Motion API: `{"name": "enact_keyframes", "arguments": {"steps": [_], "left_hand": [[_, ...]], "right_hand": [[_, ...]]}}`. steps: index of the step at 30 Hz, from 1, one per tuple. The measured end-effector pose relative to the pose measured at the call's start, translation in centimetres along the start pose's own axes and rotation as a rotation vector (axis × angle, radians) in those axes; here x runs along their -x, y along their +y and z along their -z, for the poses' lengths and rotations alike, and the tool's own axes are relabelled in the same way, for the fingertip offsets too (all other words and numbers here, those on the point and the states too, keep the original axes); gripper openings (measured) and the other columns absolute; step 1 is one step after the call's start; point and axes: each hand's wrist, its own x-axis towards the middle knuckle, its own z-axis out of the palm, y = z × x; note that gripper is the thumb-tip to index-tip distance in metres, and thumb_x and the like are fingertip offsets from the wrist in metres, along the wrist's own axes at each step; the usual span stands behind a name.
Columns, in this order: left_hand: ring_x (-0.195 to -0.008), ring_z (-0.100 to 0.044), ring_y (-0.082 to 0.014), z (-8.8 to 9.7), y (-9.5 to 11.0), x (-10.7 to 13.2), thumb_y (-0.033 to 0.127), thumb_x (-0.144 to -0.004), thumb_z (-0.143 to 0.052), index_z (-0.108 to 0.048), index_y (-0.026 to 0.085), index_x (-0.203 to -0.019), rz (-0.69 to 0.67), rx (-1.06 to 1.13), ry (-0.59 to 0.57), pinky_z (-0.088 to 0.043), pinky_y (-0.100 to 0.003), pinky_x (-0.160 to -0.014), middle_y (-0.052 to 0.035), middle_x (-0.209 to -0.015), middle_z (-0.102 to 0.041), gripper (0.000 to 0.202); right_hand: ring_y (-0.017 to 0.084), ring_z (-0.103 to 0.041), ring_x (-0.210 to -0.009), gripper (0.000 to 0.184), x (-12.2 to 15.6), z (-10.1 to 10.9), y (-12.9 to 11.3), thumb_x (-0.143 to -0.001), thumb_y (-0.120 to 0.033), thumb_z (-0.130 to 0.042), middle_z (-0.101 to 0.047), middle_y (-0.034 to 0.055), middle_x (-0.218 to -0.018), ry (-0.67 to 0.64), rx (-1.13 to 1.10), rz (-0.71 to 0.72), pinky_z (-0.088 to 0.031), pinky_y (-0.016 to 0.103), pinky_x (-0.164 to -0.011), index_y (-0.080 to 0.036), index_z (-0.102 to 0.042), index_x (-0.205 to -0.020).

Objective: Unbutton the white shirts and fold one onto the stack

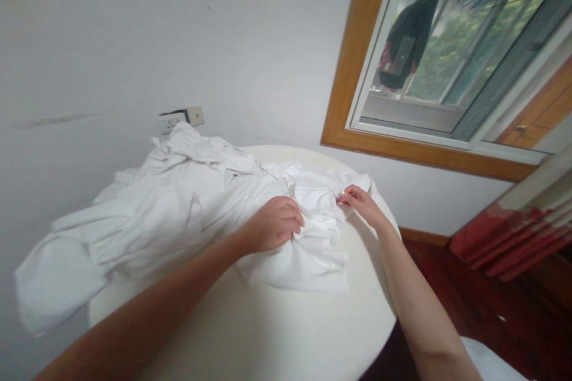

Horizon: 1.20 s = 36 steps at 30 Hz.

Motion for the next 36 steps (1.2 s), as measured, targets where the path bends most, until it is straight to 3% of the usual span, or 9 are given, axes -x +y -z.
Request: {"name": "enact_keyframes", "arguments": {"steps": [4,7,12,18,21,23,28,32,36], "left_hand": [[-0.092,-0.052,-0.0170,1.2,-1.3,1.0,0.005,-0.076,-0.047,-0.063,0.020,-0.074,0.099,-0.051,0.021,-0.041,-0.033,-0.087,-0.0030,-0.093,-0.066,0.023],[-0.089,-0.051,-0.0156,1.2,-0.5,2.2,0.005,-0.078,-0.046,-0.063,0.020,-0.073,0.146,-0.050,-0.005,-0.042,-0.029,-0.082,-0.0041,-0.095,-0.062,0.024],[-0.091,-0.053,-0.0157,0.6,2.3,4.0,0.007,-0.082,-0.045,-0.061,0.019,-0.078,0.237,0.009,-0.092,-0.044,-0.026,-0.080,-0.0051,-0.097,-0.059,0.020],[-0.114,-0.048,-0.0223,0.0,6.9,5.0,0.022,-0.084,-0.051,-0.061,0.020,-0.101,0.386,0.049,-0.109,-0.043,-0.036,-0.096,-0.0103,-0.123,-0.053,0.020],[-0.124,-0.041,-0.0331,-1.2,8.9,5.4,0.057,-0.072,-0.064,-0.051,0.017,-0.125,0.373,-0.003,-0.161,-0.039,-0.048,-0.100,-0.0185,-0.138,-0.042,0.068],[-0.126,-0.039,-0.0355,-2.2,9.4,5.5,0.059,-0.070,-0.066,-0.045,0.018,-0.133,0.361,-0.060,-0.190,-0.038,-0.051,-0.100,-0.0198,-0.142,-0.038,0.079],[-0.124,-0.045,-0.0265,-3.7,6.7,5.4,0.016,-0.086,-0.050,-0.064,0.021,-0.103,0.378,-0.212,-0.191,-0.034,-0.049,-0.106,-0.0103,-0.137,-0.049,0.022],[-0.125,-0.045,-0.0244,-3.4,2.8,6.2,0.012,-0.085,-0.046,-0.063,0.018,-0.105,0.321,-0.202,-0.205,-0.038,-0.042,-0.104,-0.0118,-0.130,-0.054,0.027],[-0.128,-0.042,-0.0222,-2.2,-0.3,7.3,0.007,-0.081,-0.042,-0.056,0.018,-0.121,0.326,-0.176,-0.221,-0.030,-0.041,-0.110,-0.0118,-0.134,-0.052,0.043]], "right_hand": [[0.024,-0.055,-0.112,0.035,1.6,1.0,-2.2,-0.074,-0.053,-0.065,-0.063,0.0072,-0.116,-0.390,0.206,0.052,-0.039,0.040,-0.100,-0.022,-0.066,-0.092],[0.028,-0.048,-0.123,0.032,2.6,-0.1,-2.6,-0.068,-0.049,-0.073,-0.059,0.0065,-0.124,-0.460,0.395,0.112,-0.033,0.041,-0.106,-0.025,-0.071,-0.090],[0.026,-0.055,-0.113,0.018,3.5,-1.2,-2.4,-0.079,-0.037,-0.061,-0.065,0.0083,-0.112,-0.299,0.448,0.170,-0.038,0.040,-0.100,-0.021,-0.067,-0.084],[0.017,-0.056,-0.079,0.023,3.1,1.6,-5.0,-0.084,-0.043,-0.050,-0.061,0.0011,-0.082,0.035,0.214,0.072,-0.048,0.029,-0.073,-0.021,-0.056,-0.081],[0.014,-0.053,-0.069,0.024,2.5,2.3,-6.6,-0.080,-0.046,-0.052,-0.056,-0.0009,-0.077,0.226,0.054,0.018,-0.046,0.024,-0.061,-0.022,-0.052,-0.081],[0.013,-0.050,-0.062,0.026,2.1,2.3,-7.5,-0.078,-0.048,-0.053,-0.055,-0.0018,-0.072,0.291,0.034,0.018,-0.043,0.022,-0.055,-0.022,-0.051,-0.082],[0.014,-0.051,-0.062,0.032,2.1,1.8,-9.0,-0.079,-0.052,-0.054,-0.059,-0.0006,-0.071,0.242,0.144,0.091,-0.040,0.023,-0.054,-0.021,-0.056,-0.084],[0.016,-0.056,-0.069,0.036,3.6,3.0,-9.4,-0.080,-0.053,-0.055,-0.064,0.0027,-0.078,0.140,0.264,0.082,-0.043,0.025,-0.059,-0.018,-0.063,-0.086],[0.016,-0.056,-0.062,0.039,5.2,5.0,-9.2,-0.078,-0.055,-0.056,-0.065,0.0031,-0.071,0.227,0.200,0.010,-0.042,0.025,-0.055,-0.017,-0.064,-0.080]]}}
